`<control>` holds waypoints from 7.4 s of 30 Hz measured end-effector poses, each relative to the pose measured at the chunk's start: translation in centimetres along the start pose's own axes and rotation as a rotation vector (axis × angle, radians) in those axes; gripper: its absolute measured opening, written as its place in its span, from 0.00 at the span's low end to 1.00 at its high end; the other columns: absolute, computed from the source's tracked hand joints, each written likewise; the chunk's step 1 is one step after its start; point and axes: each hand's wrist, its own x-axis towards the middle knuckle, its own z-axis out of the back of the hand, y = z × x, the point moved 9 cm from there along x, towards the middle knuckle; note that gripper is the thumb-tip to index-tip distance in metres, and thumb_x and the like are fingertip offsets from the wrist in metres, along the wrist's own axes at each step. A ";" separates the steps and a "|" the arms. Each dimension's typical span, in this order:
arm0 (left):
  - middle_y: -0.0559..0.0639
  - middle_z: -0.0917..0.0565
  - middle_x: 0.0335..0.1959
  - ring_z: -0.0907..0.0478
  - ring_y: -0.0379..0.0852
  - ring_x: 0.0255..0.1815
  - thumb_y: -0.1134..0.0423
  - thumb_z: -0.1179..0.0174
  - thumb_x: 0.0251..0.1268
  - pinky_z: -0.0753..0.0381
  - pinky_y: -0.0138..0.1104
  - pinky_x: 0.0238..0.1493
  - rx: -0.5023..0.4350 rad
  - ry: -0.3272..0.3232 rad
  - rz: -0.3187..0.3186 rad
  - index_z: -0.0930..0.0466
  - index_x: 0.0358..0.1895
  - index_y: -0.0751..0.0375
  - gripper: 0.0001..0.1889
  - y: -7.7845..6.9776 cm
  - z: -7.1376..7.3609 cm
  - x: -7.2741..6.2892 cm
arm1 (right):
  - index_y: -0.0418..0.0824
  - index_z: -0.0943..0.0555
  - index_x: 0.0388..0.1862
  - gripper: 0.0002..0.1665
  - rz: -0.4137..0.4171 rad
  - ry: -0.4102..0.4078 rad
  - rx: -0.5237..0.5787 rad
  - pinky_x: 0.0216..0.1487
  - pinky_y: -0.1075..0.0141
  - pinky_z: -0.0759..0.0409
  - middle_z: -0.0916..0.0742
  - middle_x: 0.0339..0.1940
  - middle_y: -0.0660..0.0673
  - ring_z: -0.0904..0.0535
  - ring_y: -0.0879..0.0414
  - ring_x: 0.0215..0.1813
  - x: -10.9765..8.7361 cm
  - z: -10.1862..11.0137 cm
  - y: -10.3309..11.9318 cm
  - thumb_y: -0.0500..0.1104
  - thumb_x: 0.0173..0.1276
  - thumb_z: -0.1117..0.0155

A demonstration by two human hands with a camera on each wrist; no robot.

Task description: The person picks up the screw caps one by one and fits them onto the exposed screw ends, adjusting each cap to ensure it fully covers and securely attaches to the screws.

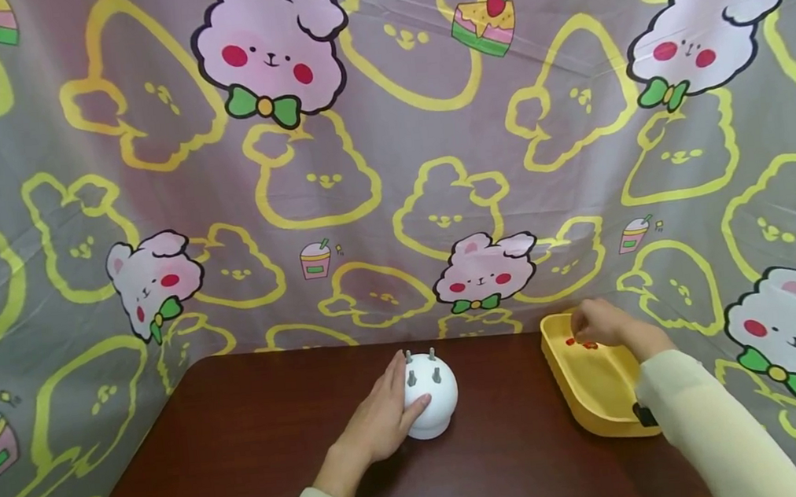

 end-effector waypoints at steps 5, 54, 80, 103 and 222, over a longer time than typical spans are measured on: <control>0.61 0.50 0.84 0.44 0.59 0.80 0.36 0.53 0.78 0.35 0.52 0.74 -0.007 0.002 0.007 0.54 0.82 0.69 0.46 0.1 0.0 0.0 | 0.40 0.16 0.22 0.08 0.021 -0.055 -0.015 0.31 0.63 0.25 0.17 0.20 0.54 0.27 0.64 0.24 -0.2 0.8 0.6 0.30 0.56 0.28; 0.63 0.49 0.83 0.43 0.61 0.80 0.36 0.52 0.78 0.36 0.52 0.74 -0.011 -0.006 0.002 0.53 0.82 0.69 0.46 0.0 0.0 -0.1 | 0.37 0.12 0.38 0.02 0.073 -0.265 0.113 0.35 0.61 0.15 0.09 0.33 0.48 0.12 0.54 0.35 0.6 2.0 7.6 0.34 0.67 0.28; 0.62 0.49 0.83 0.43 0.60 0.80 0.35 0.53 0.78 0.36 0.52 0.74 -0.002 -0.011 0.006 0.54 0.82 0.69 0.47 0.2 -0.2 0.0 | 0.41 0.11 0.36 0.05 0.194 -0.382 0.141 0.36 0.63 0.15 0.11 0.31 0.51 0.16 0.62 0.33 1.6 1.8 13.0 0.33 0.64 0.26; 0.62 0.49 0.83 0.43 0.60 0.80 0.36 0.53 0.78 0.36 0.52 0.74 -0.002 -0.012 0.008 0.53 0.82 0.69 0.46 0.1 -0.2 0.0 | 0.43 0.11 0.36 0.03 0.290 -0.391 0.115 0.40 0.64 0.14 0.10 0.33 0.53 0.15 0.62 0.36 2.2 0.0 16.7 0.36 0.64 0.24; 0.58 0.55 0.85 0.45 0.58 0.80 0.34 0.59 0.79 0.34 0.50 0.74 0.014 0.031 0.002 0.58 0.83 0.67 0.46 0.2 -0.8 -0.1 | 0.40 0.09 0.43 0.07 0.366 -0.382 0.202 0.38 0.63 0.16 0.09 0.38 0.49 0.15 0.57 0.41 7.6 -5.1 25.7 0.37 0.66 0.26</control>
